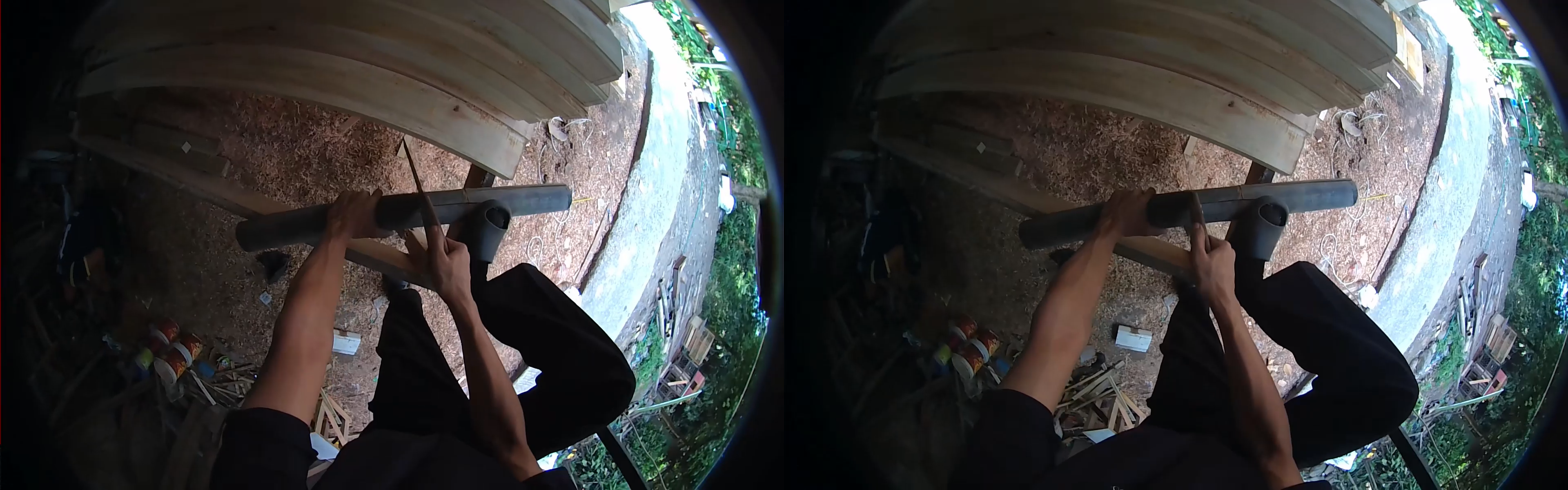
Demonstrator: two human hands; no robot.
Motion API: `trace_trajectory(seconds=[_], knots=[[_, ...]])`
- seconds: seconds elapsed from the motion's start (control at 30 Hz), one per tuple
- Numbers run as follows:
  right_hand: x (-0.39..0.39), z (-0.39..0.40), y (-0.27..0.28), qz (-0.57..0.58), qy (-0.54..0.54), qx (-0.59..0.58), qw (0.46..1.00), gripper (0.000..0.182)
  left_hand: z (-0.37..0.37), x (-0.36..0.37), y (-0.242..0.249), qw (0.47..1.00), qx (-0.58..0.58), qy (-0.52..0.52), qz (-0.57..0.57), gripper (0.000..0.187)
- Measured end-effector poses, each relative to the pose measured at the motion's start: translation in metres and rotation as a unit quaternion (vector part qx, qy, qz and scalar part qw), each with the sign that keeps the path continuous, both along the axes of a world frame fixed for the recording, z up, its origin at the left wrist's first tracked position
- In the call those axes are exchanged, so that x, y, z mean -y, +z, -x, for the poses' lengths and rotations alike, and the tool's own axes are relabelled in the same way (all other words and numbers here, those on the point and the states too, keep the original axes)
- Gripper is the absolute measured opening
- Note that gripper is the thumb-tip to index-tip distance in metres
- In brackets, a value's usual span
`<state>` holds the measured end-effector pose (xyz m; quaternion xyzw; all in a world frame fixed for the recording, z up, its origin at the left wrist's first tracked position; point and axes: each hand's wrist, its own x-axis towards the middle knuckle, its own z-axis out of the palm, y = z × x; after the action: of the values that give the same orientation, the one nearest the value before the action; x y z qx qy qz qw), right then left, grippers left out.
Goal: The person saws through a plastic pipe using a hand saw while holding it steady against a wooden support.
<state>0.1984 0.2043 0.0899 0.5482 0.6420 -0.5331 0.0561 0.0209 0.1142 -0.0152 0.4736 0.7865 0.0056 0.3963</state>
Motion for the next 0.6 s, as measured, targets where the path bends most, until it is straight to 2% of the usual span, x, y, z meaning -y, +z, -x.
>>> trace_trajectory(seconds=[0.03, 0.17, 0.27, 0.33, 0.4, 0.47, 0.6], knots=[[0.009, -0.013, 0.02, 0.01, -0.024, -0.019, 0.999, 0.058, -0.004, 0.001, -0.001, 1.0, 0.007, -0.001, 0.003, 0.089], [0.05, -0.086, 0.093, 0.042, -0.05, 0.057, 0.996, 0.057, 0.008, -0.008, 0.002, 1.0, 0.002, -0.017, 0.008, 0.086], [0.039, -0.076, 0.063, 0.013, -0.034, 0.031, 0.999, 0.057, 0.024, -0.015, 0.007, 0.999, 0.012, -0.038, 0.024, 0.087], [0.014, -0.036, 0.037, 0.009, -0.043, 0.004, 0.999, 0.058, 0.014, -0.016, 0.001, 0.997, 0.022, -0.067, 0.032, 0.089], [0.007, 0.001, 0.026, 0.01, -0.051, -0.028, 0.998, 0.059, 0.016, -0.009, -0.005, 0.996, -0.053, -0.069, -0.023, 0.088], [0.006, 0.006, 0.023, -0.03, -0.016, -0.001, 0.999, 0.06, 0.02, -0.009, -0.008, 0.996, -0.036, -0.068, -0.033, 0.087], [-0.003, -0.006, 0.015, 0.035, -0.073, -0.048, 0.996, 0.06, 0.021, -0.008, -0.007, 0.996, -0.013, -0.075, -0.048, 0.087]])
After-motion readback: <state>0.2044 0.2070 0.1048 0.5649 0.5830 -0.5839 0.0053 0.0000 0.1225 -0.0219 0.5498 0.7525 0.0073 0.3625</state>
